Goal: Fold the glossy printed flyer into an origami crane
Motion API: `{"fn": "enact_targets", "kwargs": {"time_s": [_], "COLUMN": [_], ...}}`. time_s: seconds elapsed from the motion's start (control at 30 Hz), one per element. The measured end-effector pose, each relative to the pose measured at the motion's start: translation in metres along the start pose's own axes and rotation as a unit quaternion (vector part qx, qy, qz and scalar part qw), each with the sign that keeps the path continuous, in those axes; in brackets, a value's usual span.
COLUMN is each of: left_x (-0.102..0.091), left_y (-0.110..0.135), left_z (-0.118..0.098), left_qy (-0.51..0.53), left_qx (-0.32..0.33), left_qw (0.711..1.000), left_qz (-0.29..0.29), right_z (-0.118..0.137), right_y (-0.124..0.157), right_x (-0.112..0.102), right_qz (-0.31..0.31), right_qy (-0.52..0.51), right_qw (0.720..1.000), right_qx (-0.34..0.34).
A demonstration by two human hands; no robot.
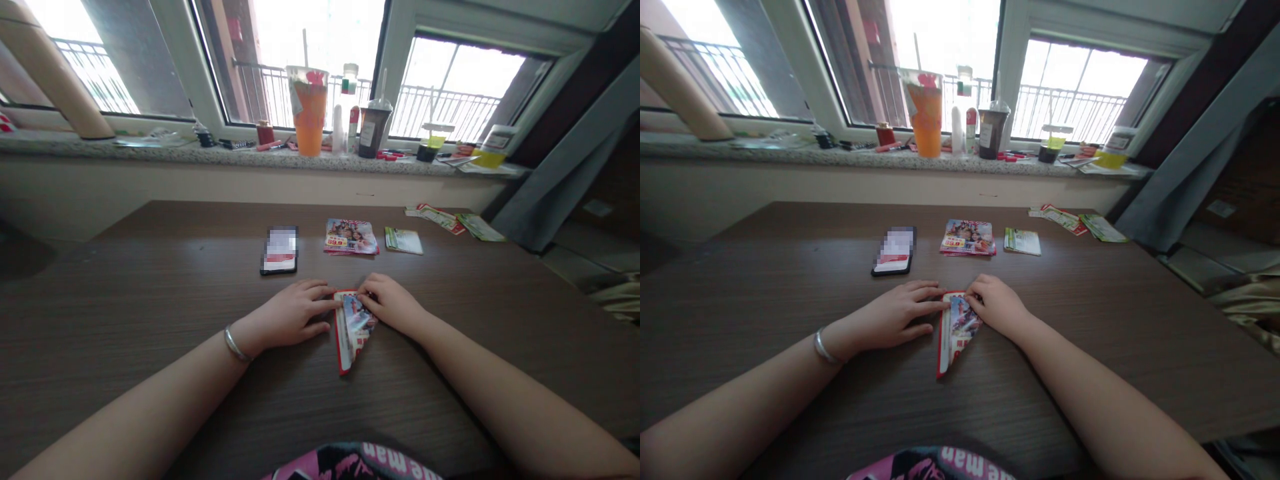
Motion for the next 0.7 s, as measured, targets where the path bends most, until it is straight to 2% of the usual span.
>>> {"fn": "enact_targets", "kwargs": {"time_s": [0.2,0.53,0.6,0.7], "left_x": [-0.003,0.006,0.006,0.004], "left_y": [-0.002,-0.002,-0.001,0.000], "left_z": [0.002,-0.004,-0.004,-0.004], "left_qy": [0.020,-0.024,-0.026,-0.019], "left_qx": [-0.037,-0.010,-0.007,-0.012], "left_qw": [0.999,1.000,1.000,1.000], "left_qz": [-0.016,-0.006,-0.007,-0.010], "right_z": [-0.004,0.000,0.002,0.005], "right_y": [-0.003,-0.004,-0.003,-0.001], "right_x": [0.005,0.003,0.000,-0.004], "right_qz": [-0.031,-0.068,-0.077,-0.072], "right_qy": [0.011,0.003,-0.004,-0.009], "right_qw": [0.999,0.997,0.997,0.997], "right_qx": [0.010,0.037,0.028,-0.023]}}
Point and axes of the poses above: each hand's wrist, its own y-axis away from the middle knuckle, its own x-axis out of the palm, z = x × y, the point moved 4 cm from there along -y, towards the middle knuckle
